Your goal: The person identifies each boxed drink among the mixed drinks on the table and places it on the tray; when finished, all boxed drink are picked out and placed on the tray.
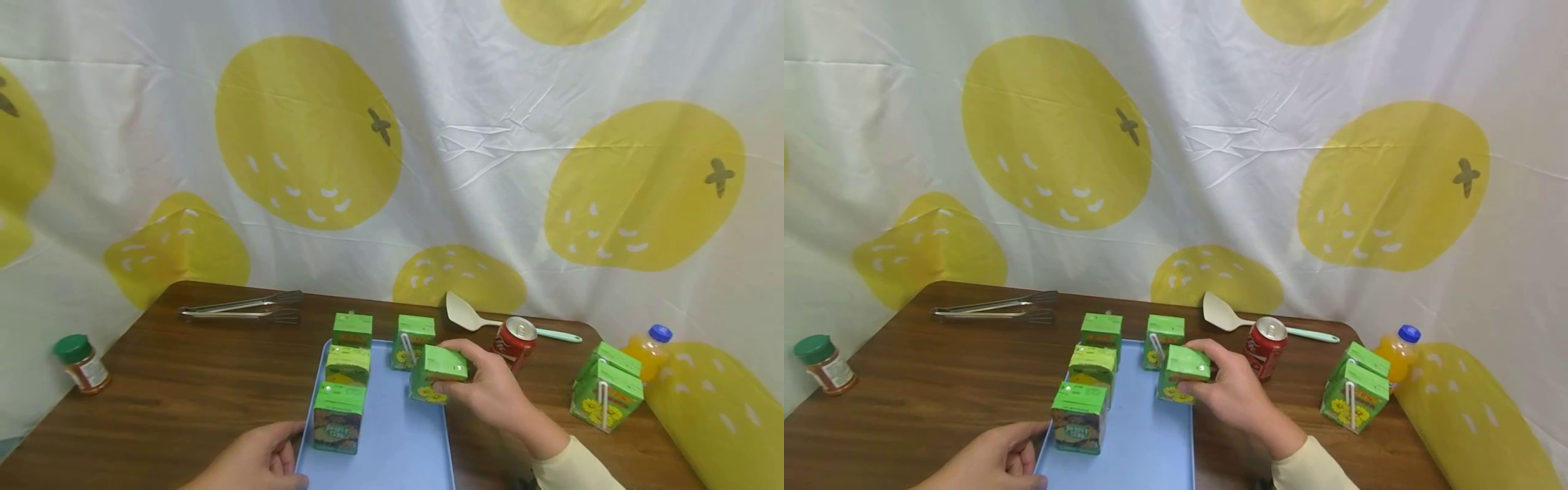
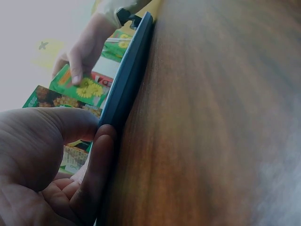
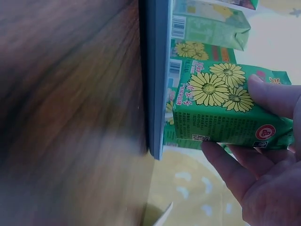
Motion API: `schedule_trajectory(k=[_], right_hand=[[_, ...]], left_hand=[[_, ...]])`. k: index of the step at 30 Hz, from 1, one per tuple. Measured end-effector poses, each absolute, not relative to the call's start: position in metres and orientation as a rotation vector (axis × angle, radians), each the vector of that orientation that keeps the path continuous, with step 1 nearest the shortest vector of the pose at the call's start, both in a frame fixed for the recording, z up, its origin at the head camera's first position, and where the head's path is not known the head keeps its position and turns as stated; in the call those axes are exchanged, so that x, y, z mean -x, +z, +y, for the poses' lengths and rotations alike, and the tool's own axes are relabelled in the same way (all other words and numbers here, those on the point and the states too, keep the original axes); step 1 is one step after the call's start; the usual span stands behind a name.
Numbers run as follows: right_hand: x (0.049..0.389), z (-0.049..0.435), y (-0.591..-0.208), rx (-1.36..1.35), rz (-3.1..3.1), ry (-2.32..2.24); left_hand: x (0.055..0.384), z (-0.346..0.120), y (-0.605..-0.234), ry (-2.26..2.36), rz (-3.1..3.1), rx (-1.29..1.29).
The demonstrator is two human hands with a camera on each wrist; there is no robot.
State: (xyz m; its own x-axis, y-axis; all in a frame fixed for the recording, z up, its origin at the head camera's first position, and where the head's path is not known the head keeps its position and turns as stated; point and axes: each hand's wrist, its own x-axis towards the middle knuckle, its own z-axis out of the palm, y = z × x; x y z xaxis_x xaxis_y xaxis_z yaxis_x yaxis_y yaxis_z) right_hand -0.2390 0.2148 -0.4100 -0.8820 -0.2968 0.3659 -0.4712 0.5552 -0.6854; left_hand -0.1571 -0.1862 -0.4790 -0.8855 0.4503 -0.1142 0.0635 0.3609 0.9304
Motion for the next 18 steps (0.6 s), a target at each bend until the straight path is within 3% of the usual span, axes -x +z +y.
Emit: schedule_trajectory(k=[18], right_hand=[[0.254,0.187,-0.414,-0.648,-2.662,1.277]], left_hand=[[0.158,-0.186,-0.478,1.534,2.251,-0.37]])
